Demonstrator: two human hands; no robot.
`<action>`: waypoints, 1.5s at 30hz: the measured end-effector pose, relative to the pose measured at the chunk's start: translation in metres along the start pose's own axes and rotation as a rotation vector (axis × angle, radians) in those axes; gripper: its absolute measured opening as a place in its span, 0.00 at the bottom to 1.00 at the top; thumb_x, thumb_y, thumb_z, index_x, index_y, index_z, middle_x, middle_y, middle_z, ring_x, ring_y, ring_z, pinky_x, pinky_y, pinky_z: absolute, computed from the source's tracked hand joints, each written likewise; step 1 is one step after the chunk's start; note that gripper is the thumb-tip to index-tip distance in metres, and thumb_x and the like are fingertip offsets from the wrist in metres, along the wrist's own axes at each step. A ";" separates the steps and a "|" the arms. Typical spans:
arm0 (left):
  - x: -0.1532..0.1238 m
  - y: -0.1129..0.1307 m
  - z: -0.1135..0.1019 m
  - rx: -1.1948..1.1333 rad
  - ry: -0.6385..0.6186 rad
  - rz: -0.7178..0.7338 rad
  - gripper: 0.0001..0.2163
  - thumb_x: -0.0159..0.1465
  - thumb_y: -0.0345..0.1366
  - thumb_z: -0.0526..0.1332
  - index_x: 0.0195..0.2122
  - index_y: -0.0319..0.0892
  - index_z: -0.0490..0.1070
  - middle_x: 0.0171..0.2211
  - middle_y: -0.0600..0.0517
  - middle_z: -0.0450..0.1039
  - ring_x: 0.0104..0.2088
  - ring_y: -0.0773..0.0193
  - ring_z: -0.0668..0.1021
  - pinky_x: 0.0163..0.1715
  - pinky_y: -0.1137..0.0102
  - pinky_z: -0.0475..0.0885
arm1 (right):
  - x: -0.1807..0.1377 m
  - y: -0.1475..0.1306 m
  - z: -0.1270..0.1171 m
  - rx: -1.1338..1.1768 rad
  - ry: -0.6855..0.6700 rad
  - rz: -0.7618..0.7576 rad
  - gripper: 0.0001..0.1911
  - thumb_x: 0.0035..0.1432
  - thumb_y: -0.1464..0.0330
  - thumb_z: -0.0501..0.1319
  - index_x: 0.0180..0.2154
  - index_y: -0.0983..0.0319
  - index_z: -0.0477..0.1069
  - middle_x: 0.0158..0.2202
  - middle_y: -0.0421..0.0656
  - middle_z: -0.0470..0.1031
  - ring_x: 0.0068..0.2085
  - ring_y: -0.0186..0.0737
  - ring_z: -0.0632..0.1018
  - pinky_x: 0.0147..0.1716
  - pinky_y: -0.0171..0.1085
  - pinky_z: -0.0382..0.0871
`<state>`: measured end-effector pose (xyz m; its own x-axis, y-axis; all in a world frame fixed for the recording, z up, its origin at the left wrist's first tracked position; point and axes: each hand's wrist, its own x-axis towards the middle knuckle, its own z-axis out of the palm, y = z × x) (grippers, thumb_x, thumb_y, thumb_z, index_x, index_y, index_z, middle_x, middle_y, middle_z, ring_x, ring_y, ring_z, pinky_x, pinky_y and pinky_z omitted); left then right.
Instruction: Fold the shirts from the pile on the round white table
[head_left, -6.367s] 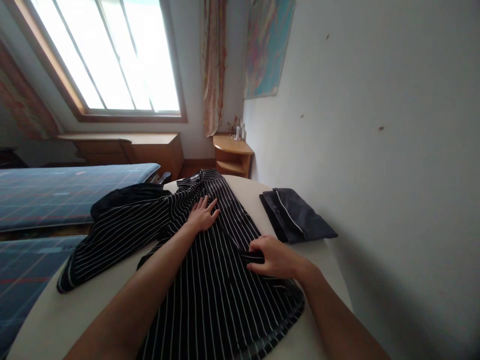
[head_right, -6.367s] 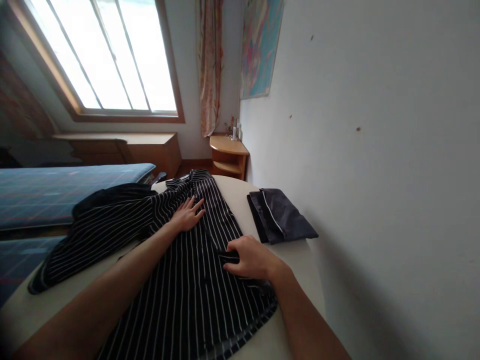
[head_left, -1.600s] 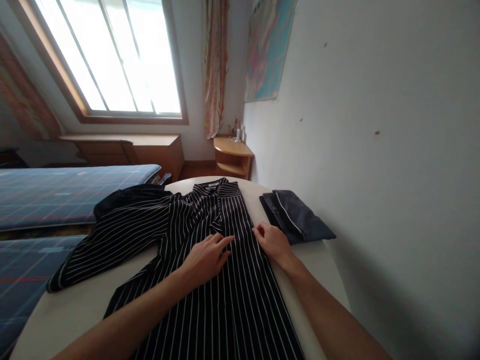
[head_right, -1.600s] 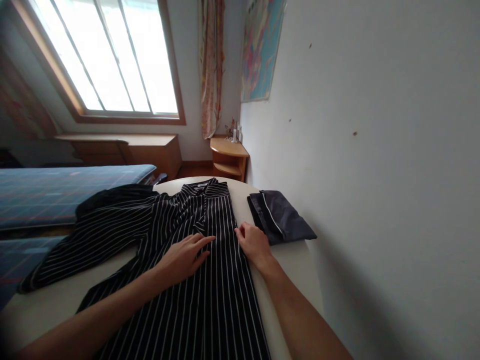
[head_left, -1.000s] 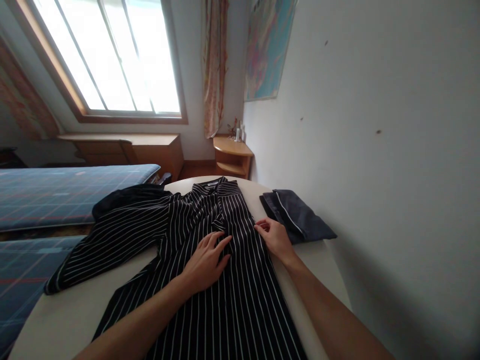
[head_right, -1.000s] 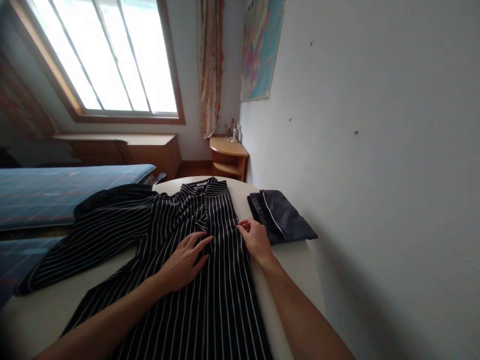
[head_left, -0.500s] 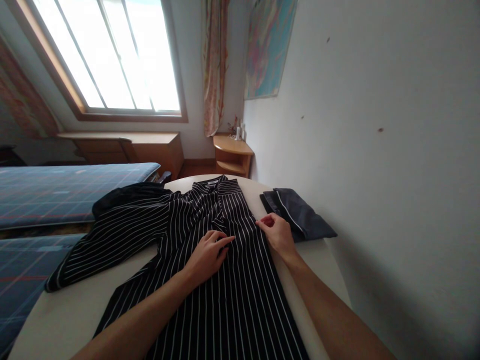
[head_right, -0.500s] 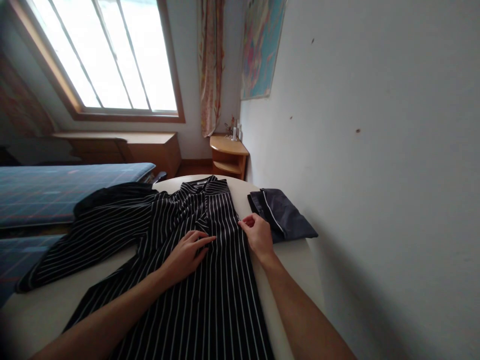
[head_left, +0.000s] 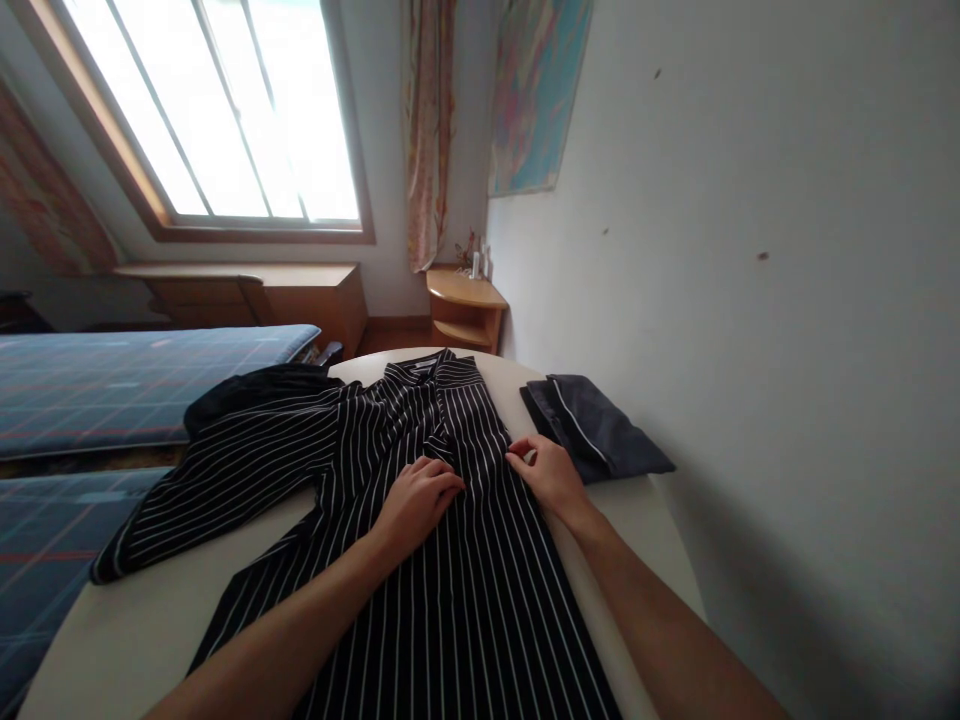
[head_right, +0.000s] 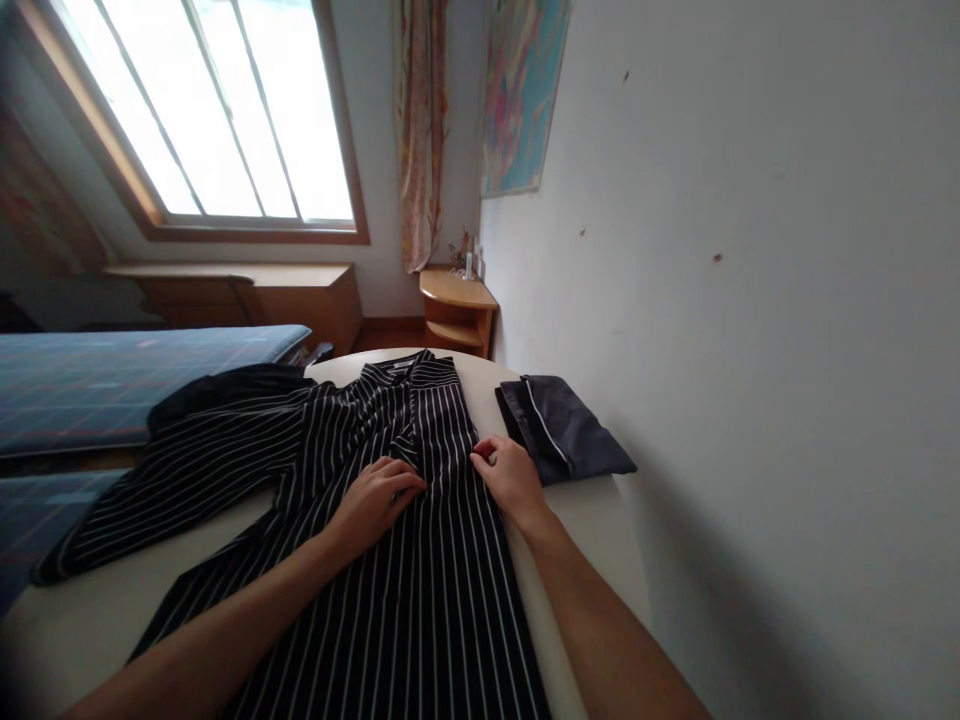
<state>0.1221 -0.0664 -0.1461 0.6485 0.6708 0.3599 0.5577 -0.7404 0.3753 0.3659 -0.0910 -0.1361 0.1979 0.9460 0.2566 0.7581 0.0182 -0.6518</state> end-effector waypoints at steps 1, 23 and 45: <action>0.000 0.000 0.000 0.005 0.004 -0.005 0.08 0.69 0.33 0.58 0.40 0.47 0.78 0.41 0.52 0.78 0.43 0.59 0.75 0.48 0.62 0.70 | -0.001 -0.001 -0.001 -0.023 0.017 -0.019 0.06 0.56 0.66 0.64 0.36 0.60 0.76 0.37 0.42 0.78 0.30 0.36 0.76 0.36 0.36 0.68; -0.005 -0.013 0.012 0.013 0.120 -0.002 0.17 0.70 0.30 0.52 0.57 0.47 0.72 0.53 0.48 0.72 0.57 0.53 0.67 0.57 0.52 0.68 | -0.062 -0.078 0.027 -0.363 -0.280 -0.237 0.06 0.60 0.66 0.62 0.34 0.61 0.72 0.36 0.45 0.77 0.41 0.45 0.75 0.43 0.42 0.62; -0.007 -0.020 0.016 -0.106 0.163 -0.110 0.12 0.68 0.31 0.54 0.49 0.42 0.74 0.47 0.48 0.75 0.50 0.58 0.75 0.54 0.57 0.72 | -0.053 -0.066 0.013 -0.103 -0.400 -0.398 0.07 0.61 0.63 0.64 0.35 0.59 0.76 0.37 0.41 0.78 0.40 0.39 0.77 0.42 0.35 0.66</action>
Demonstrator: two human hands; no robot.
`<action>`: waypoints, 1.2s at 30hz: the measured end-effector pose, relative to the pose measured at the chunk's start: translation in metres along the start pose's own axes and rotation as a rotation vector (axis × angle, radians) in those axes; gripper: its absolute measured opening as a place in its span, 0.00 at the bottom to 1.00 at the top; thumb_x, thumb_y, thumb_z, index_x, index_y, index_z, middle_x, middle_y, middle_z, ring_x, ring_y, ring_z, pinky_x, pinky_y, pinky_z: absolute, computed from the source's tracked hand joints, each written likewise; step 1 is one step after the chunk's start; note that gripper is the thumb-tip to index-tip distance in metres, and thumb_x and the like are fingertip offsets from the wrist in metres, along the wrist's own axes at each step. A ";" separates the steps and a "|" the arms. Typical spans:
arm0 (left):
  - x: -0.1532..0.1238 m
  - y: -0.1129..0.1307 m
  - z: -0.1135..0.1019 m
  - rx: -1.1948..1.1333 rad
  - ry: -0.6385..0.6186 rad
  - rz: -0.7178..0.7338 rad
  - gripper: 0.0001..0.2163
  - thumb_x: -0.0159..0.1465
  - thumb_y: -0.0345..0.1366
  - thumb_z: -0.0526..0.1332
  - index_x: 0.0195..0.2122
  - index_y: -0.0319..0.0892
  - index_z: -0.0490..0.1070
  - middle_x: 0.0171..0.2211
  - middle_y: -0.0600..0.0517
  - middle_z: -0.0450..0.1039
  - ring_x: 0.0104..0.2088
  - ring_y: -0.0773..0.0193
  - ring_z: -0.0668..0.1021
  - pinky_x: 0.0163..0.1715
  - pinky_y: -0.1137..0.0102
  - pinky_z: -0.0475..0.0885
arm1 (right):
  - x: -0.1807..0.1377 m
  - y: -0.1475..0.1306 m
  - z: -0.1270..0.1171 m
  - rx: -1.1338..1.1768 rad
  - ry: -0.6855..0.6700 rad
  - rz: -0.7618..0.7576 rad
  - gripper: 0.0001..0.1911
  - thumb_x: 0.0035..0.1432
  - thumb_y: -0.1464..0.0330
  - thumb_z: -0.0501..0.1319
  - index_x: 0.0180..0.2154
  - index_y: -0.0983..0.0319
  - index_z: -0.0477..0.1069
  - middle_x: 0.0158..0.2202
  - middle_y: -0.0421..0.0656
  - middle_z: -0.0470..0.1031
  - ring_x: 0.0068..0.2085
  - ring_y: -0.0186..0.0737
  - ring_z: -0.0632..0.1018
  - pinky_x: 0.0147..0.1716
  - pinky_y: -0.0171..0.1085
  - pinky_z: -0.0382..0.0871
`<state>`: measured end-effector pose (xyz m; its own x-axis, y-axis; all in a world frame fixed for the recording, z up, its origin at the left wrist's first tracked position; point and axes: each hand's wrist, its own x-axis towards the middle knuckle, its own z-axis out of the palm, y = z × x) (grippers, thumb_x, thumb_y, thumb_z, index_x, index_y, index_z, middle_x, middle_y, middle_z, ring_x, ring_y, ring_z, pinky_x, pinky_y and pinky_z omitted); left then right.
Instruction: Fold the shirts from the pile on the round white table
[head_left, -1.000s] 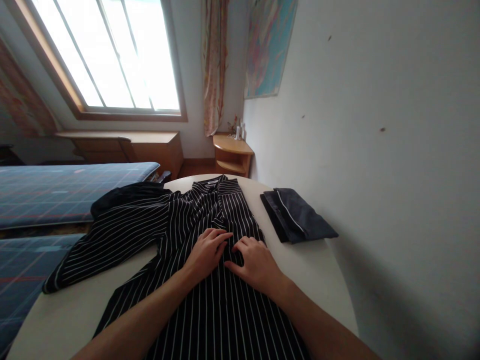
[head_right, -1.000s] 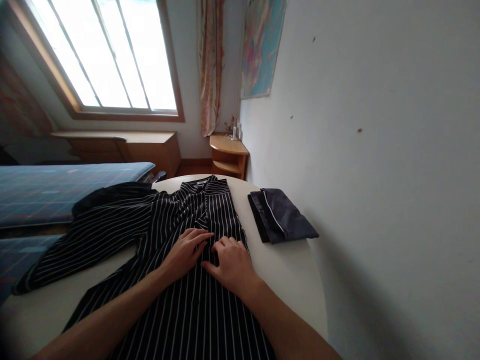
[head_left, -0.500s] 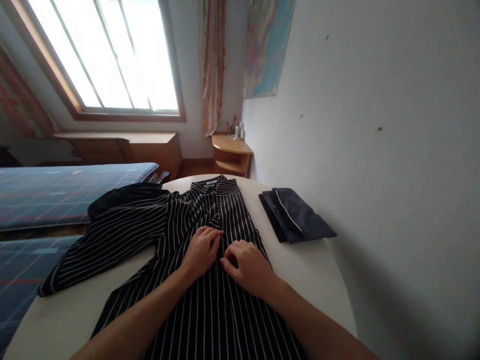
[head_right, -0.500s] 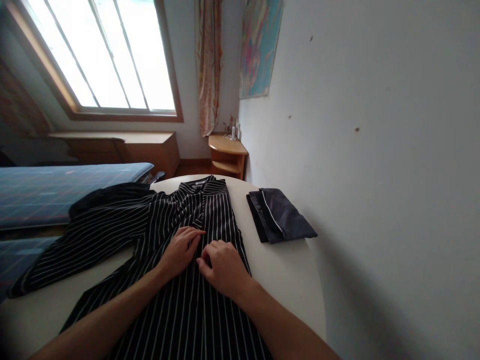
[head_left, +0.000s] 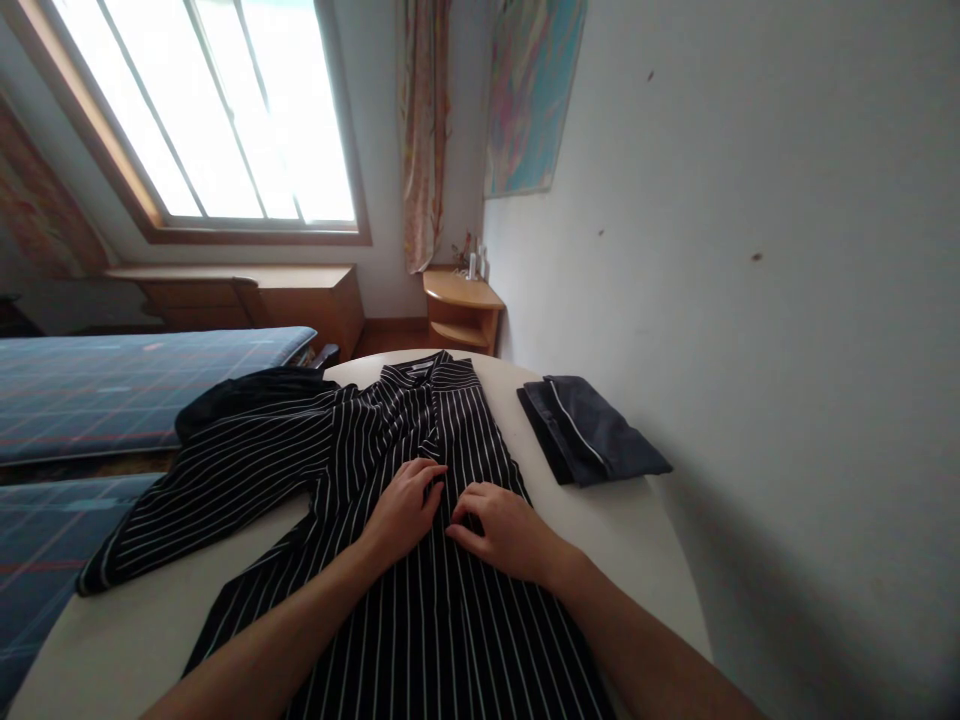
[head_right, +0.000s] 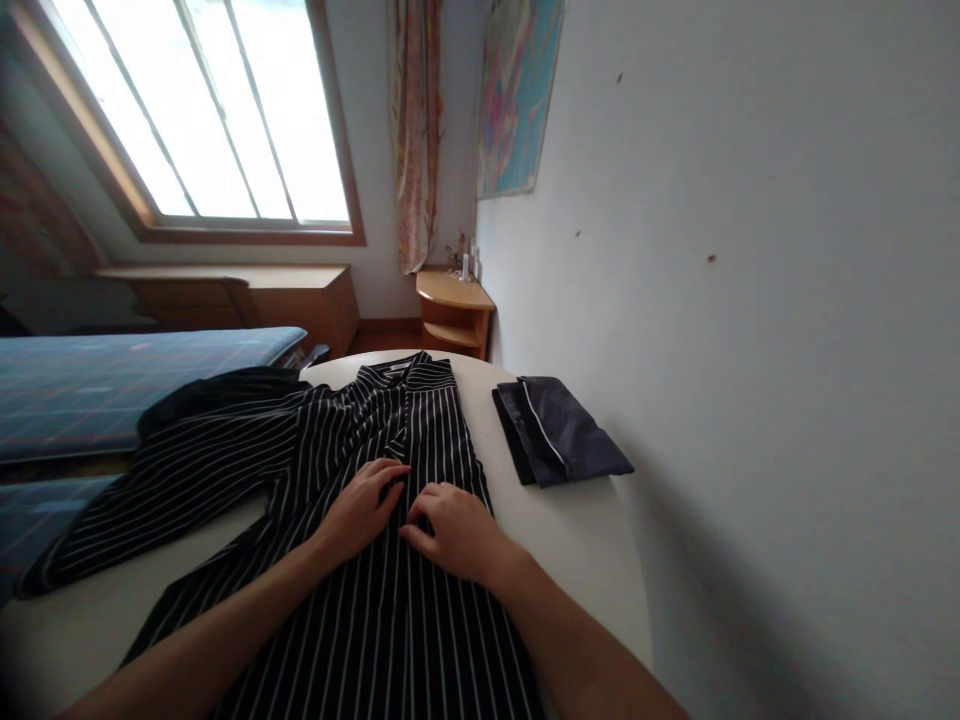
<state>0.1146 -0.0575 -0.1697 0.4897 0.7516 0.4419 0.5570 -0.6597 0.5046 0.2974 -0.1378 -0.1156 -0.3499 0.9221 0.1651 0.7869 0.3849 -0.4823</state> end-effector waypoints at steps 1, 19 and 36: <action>-0.003 0.001 0.000 0.008 -0.005 0.013 0.13 0.67 0.31 0.55 0.50 0.43 0.73 0.48 0.47 0.74 0.50 0.58 0.75 0.55 0.57 0.72 | 0.001 0.002 -0.003 0.018 0.005 0.022 0.08 0.63 0.62 0.62 0.35 0.58 0.76 0.34 0.40 0.78 0.37 0.38 0.77 0.39 0.34 0.66; -0.026 0.032 -0.011 0.051 -0.088 0.048 0.11 0.67 0.32 0.56 0.49 0.44 0.73 0.51 0.47 0.71 0.51 0.58 0.76 0.54 0.59 0.74 | 0.029 0.077 -0.012 -0.167 0.348 0.524 0.13 0.66 0.61 0.57 0.31 0.60 0.71 0.32 0.45 0.79 0.32 0.41 0.78 0.30 0.35 0.60; -0.025 0.038 -0.015 0.188 -0.194 0.100 0.16 0.70 0.40 0.55 0.58 0.52 0.69 0.61 0.47 0.63 0.60 0.50 0.68 0.58 0.50 0.69 | 0.030 0.094 -0.017 0.363 0.517 0.427 0.09 0.52 0.62 0.62 0.32 0.62 0.71 0.31 0.43 0.77 0.29 0.39 0.76 0.33 0.37 0.69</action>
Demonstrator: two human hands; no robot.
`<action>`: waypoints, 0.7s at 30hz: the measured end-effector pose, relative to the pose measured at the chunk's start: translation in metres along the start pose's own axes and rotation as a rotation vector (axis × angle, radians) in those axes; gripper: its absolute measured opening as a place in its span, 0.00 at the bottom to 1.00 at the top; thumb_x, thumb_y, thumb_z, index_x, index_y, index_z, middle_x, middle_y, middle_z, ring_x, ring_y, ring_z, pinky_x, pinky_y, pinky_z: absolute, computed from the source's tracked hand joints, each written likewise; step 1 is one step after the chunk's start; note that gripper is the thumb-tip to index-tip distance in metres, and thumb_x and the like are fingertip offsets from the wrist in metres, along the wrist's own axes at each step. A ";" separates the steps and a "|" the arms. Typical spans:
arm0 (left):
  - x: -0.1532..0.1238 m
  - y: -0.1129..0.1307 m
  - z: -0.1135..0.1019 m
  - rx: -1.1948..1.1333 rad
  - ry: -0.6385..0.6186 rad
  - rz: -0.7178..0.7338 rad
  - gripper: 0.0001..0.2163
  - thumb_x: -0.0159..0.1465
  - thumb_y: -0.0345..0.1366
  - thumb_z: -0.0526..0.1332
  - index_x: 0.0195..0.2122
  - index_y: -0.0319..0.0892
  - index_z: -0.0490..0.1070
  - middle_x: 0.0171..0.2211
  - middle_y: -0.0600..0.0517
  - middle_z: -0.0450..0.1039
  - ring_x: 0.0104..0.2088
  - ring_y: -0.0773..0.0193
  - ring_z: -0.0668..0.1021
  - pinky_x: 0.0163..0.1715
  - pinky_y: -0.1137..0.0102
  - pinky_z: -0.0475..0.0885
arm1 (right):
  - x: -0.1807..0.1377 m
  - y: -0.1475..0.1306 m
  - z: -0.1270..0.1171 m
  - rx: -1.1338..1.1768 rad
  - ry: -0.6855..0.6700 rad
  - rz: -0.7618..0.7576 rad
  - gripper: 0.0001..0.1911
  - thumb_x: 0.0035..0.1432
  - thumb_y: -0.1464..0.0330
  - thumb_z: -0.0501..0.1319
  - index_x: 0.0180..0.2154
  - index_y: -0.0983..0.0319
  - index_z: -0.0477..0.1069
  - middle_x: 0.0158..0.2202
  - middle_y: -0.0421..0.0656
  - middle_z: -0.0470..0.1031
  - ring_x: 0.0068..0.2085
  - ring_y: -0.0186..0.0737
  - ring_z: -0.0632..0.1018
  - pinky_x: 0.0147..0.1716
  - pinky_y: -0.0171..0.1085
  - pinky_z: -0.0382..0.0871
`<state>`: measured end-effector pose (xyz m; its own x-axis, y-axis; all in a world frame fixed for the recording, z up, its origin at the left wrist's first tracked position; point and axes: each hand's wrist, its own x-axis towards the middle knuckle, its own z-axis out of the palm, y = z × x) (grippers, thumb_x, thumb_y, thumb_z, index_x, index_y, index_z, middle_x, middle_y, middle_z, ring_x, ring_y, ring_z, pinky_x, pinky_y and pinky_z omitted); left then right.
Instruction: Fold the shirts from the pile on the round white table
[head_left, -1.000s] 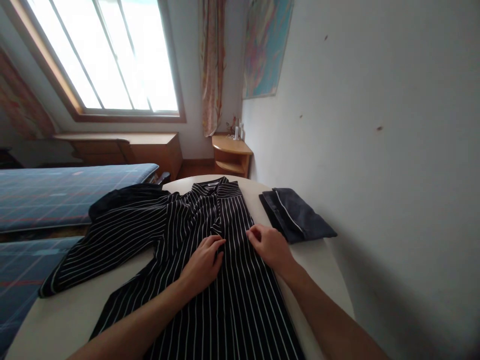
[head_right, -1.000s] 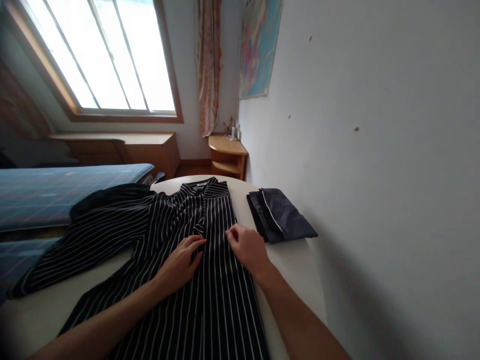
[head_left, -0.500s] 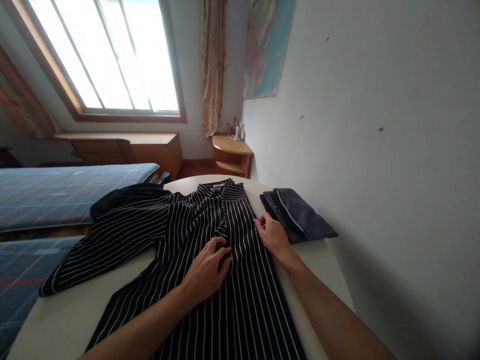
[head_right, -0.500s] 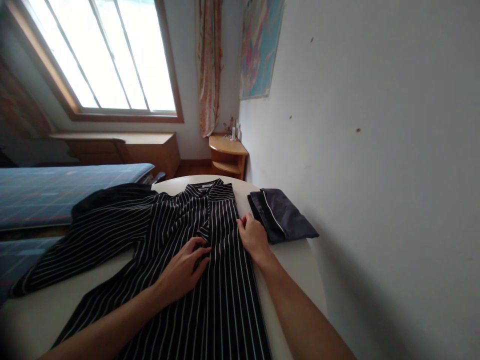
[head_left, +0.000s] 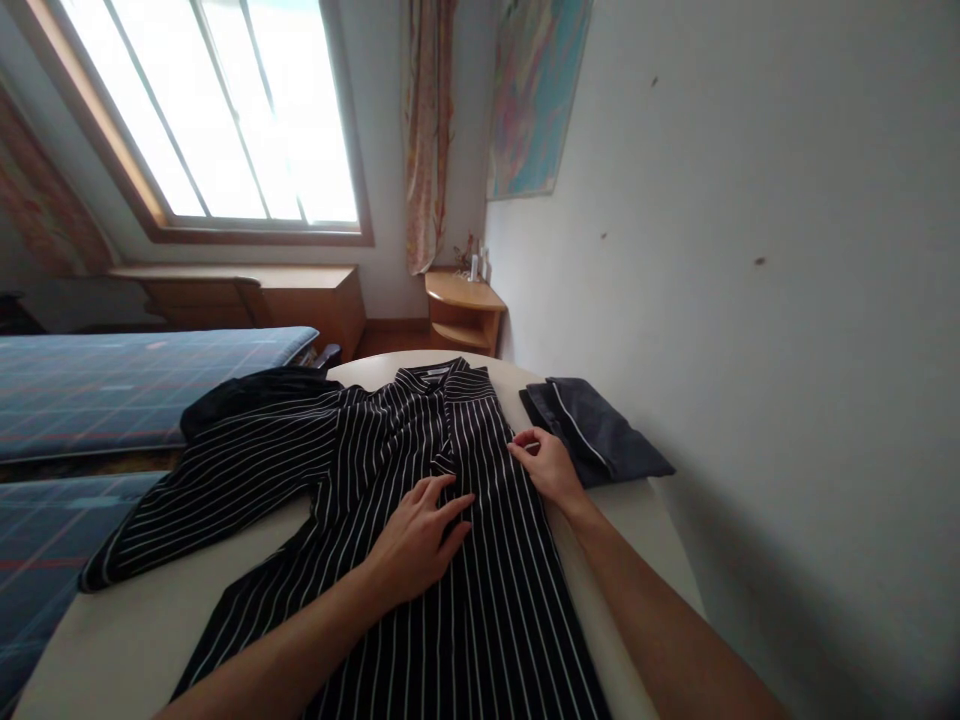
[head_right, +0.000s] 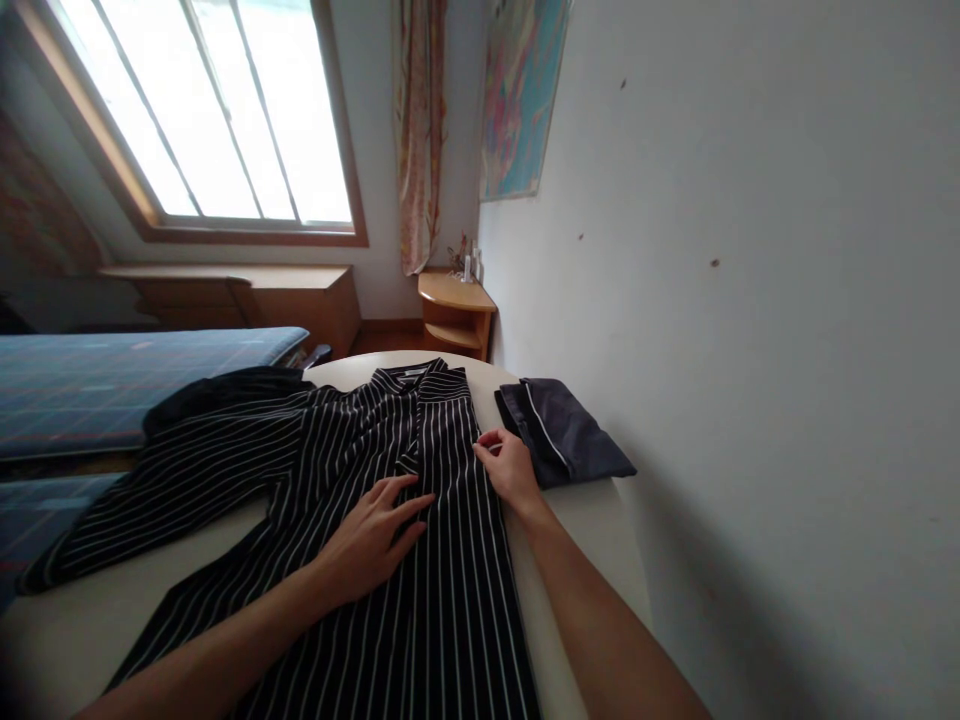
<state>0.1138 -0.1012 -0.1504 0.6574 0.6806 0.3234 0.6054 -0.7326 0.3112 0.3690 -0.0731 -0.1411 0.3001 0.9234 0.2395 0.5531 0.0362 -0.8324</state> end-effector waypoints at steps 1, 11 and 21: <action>-0.001 0.000 0.001 0.005 -0.008 0.001 0.17 0.70 0.40 0.56 0.59 0.52 0.68 0.62 0.47 0.62 0.60 0.49 0.67 0.58 0.50 0.68 | 0.001 0.001 0.000 -0.006 0.024 0.001 0.08 0.53 0.63 0.61 0.32 0.62 0.72 0.31 0.44 0.77 0.29 0.39 0.76 0.33 0.37 0.69; 0.001 -0.005 0.005 -0.097 0.023 -0.017 0.18 0.70 0.36 0.54 0.60 0.43 0.66 0.59 0.46 0.67 0.60 0.54 0.68 0.61 0.53 0.66 | -0.001 0.005 0.002 -0.053 0.100 -0.098 0.10 0.56 0.66 0.60 0.40 0.63 0.73 0.32 0.43 0.77 0.30 0.38 0.77 0.34 0.37 0.70; 0.008 -0.014 0.008 -0.195 0.154 -0.103 0.13 0.70 0.34 0.53 0.53 0.44 0.72 0.50 0.48 0.74 0.53 0.57 0.73 0.57 0.56 0.70 | -0.005 -0.001 0.003 -0.161 -0.031 -0.231 0.14 0.57 0.71 0.61 0.47 0.62 0.71 0.43 0.46 0.76 0.42 0.41 0.77 0.47 0.41 0.72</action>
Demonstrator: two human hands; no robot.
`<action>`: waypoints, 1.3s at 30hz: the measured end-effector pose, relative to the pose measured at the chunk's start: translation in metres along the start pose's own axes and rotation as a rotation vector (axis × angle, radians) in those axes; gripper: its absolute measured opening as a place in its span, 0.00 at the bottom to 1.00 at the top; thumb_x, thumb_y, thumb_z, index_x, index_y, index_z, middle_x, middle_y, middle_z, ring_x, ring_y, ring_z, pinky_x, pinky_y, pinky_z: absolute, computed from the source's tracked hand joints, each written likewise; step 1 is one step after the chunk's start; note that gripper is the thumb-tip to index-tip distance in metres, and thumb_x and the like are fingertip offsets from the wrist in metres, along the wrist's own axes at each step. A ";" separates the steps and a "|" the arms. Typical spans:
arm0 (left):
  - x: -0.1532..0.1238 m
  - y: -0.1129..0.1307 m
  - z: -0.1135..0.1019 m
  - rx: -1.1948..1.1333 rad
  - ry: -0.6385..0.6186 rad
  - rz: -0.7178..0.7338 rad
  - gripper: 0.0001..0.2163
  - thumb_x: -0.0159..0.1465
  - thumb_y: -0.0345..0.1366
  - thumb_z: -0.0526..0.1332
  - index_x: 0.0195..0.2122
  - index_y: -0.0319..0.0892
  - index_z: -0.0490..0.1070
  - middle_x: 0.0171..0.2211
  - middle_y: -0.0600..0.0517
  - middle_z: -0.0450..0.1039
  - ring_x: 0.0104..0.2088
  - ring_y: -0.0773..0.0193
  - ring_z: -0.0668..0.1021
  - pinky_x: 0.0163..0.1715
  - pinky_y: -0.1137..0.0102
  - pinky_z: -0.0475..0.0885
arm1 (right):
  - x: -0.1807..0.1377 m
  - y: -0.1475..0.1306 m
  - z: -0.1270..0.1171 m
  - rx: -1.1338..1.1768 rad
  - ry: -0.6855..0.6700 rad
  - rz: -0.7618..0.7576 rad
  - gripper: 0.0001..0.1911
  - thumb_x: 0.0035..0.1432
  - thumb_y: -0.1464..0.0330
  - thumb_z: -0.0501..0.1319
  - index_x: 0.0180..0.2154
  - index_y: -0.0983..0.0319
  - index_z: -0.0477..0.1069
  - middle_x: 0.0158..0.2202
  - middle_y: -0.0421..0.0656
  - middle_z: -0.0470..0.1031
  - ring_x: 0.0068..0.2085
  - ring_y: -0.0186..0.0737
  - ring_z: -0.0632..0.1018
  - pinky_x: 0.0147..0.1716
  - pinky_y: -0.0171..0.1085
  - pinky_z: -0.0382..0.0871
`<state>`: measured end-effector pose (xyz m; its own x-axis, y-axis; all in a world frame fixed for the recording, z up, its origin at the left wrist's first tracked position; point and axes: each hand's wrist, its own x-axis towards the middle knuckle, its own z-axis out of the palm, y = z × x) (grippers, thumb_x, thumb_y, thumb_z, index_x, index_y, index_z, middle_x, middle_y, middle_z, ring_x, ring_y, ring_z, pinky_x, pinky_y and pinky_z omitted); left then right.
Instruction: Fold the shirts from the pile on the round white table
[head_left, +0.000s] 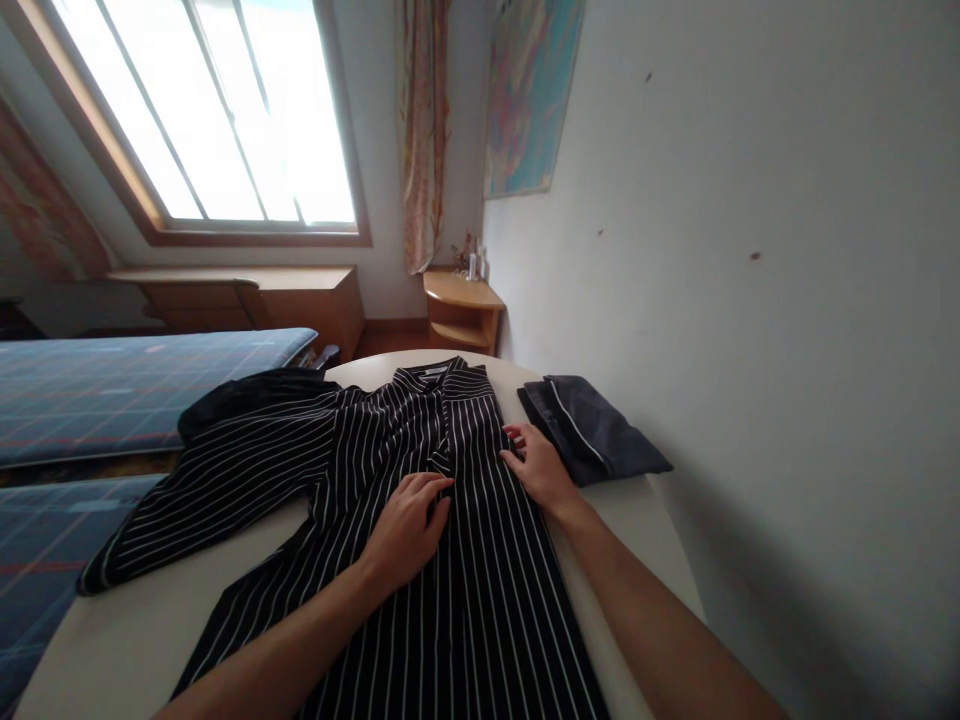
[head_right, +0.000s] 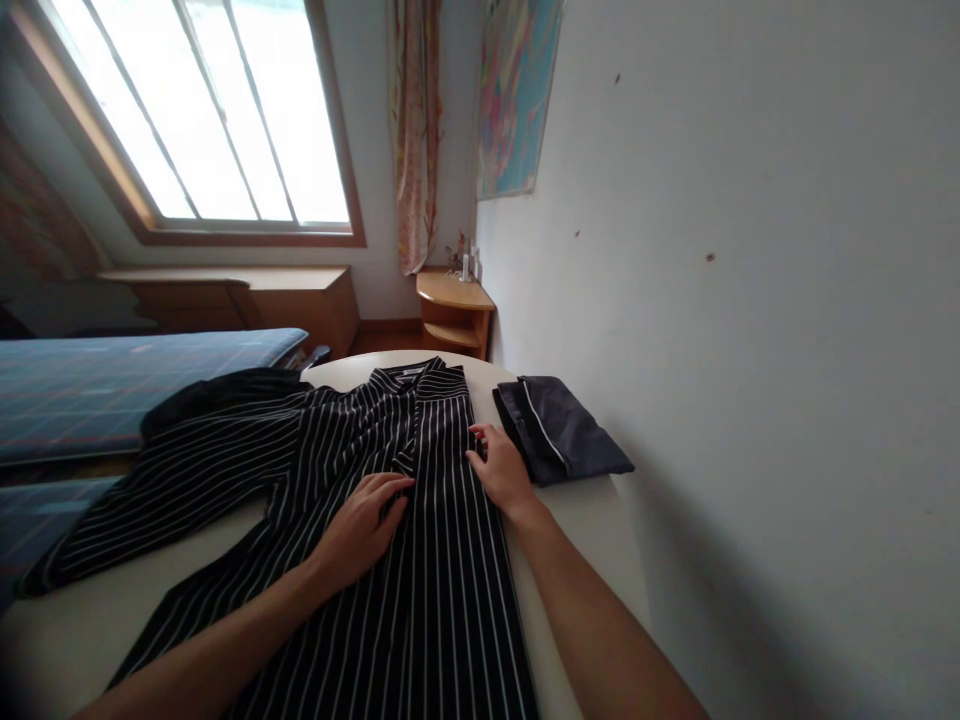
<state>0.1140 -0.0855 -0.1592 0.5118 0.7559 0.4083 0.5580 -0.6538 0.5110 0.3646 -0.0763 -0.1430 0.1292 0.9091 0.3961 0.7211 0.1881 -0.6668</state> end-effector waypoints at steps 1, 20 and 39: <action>0.000 0.000 0.000 0.005 -0.002 -0.001 0.14 0.70 0.34 0.54 0.54 0.44 0.71 0.51 0.49 0.74 0.53 0.57 0.73 0.57 0.56 0.71 | -0.001 0.000 0.000 -0.050 -0.029 -0.024 0.15 0.56 0.71 0.61 0.47 0.62 0.72 0.45 0.47 0.76 0.46 0.42 0.77 0.50 0.42 0.70; 0.005 -0.012 -0.002 0.147 -0.033 0.037 0.21 0.71 0.32 0.46 0.65 0.39 0.60 0.65 0.44 0.62 0.66 0.58 0.62 0.66 0.55 0.60 | -0.056 -0.060 0.010 -0.428 -0.544 -0.169 0.42 0.66 0.43 0.44 0.70 0.63 0.49 0.72 0.51 0.46 0.71 0.54 0.45 0.67 0.56 0.31; 0.010 -0.019 -0.010 0.078 -0.166 0.139 0.33 0.60 0.22 0.49 0.68 0.46 0.57 0.65 0.50 0.63 0.66 0.60 0.63 0.66 0.56 0.61 | -0.082 -0.126 0.010 -0.561 -0.526 -0.060 0.13 0.58 0.67 0.56 0.36 0.65 0.77 0.38 0.52 0.78 0.43 0.50 0.76 0.48 0.48 0.60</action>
<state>0.1022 -0.0653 -0.1568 0.6843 0.6464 0.3375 0.5197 -0.7570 0.3961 0.2559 -0.1707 -0.0976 -0.1602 0.9868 -0.0241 0.9719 0.1534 -0.1785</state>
